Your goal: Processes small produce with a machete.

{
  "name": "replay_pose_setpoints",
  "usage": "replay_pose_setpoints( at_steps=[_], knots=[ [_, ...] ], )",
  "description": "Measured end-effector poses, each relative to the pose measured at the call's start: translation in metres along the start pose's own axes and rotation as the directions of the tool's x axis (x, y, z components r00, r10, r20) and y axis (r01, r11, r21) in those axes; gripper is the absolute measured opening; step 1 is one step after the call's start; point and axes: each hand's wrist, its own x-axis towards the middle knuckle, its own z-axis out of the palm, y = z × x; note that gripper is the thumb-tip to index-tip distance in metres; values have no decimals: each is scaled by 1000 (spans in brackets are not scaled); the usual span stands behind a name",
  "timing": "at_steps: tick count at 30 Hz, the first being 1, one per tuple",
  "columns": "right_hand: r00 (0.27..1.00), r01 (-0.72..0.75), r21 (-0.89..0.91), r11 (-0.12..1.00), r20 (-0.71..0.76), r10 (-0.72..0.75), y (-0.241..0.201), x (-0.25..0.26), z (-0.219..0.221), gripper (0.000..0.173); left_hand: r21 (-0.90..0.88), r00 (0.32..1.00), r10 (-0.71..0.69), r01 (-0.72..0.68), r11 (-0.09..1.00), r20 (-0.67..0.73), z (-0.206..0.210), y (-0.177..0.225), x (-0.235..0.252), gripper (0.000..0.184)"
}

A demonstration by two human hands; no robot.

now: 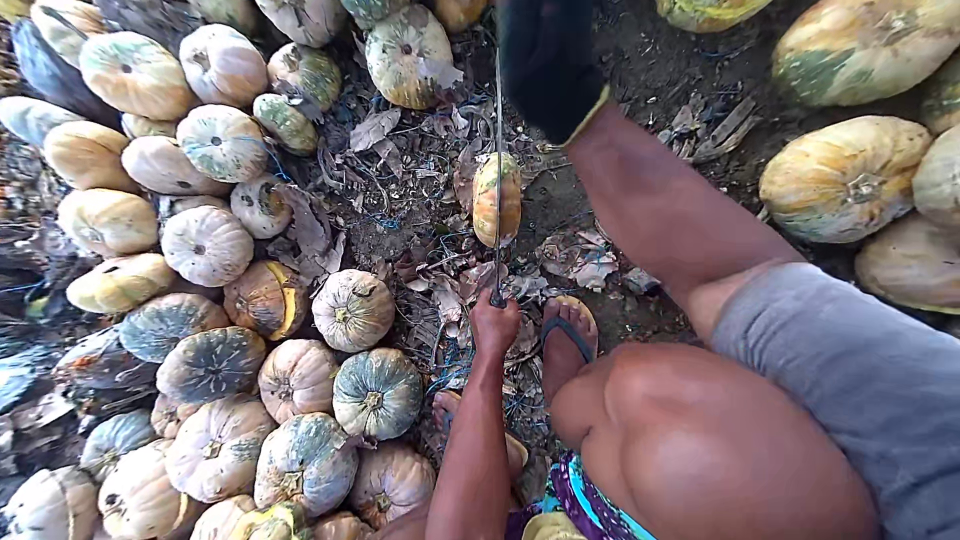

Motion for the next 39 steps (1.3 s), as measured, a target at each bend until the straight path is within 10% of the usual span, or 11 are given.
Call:
replay_pose_setpoints(
  at_steps=[3, 7, 10, 17, 24, 31, 39],
  knots=[
    [796, -17, -169, 985, 594, 116, 15, -40, 34, 79, 47, 995, -64, 61, 997, 76, -2, -4, 2, 28],
    [949, -204, 121, 972, 269, 165, 18, -45, 30, 58, 54, 995, -89, 86, 995, 49, -9, -9, 3, 31],
    [909, -396, 354, 847, 21, 416, 25, -55, 9, 45, 80, 999, 13, -9, 997, -49, -17, 1, 13, 24],
    [853, -517, 173, 839, 193, 486, 34, -90, 66, 52, 70, 999, 46, -47, 996, 10, -23, 37, 84, 21],
    [945, -313, 281, 907, 190, 267, 15, -153, 34, 43, -99, 997, -50, 56, 994, 65, -15, -18, -12, 14],
    [671, -710, 180, 681, 466, 577, 9, -138, 15, 52, 10, 999, -20, 21, 1000, -42, 14, -60, -70, 16],
    [506, -787, 5, 617, 578, 640, -5, -121, 24, 58, 34, 999, 12, -11, 999, -36, -31, 32, 20, 15]
  ],
)
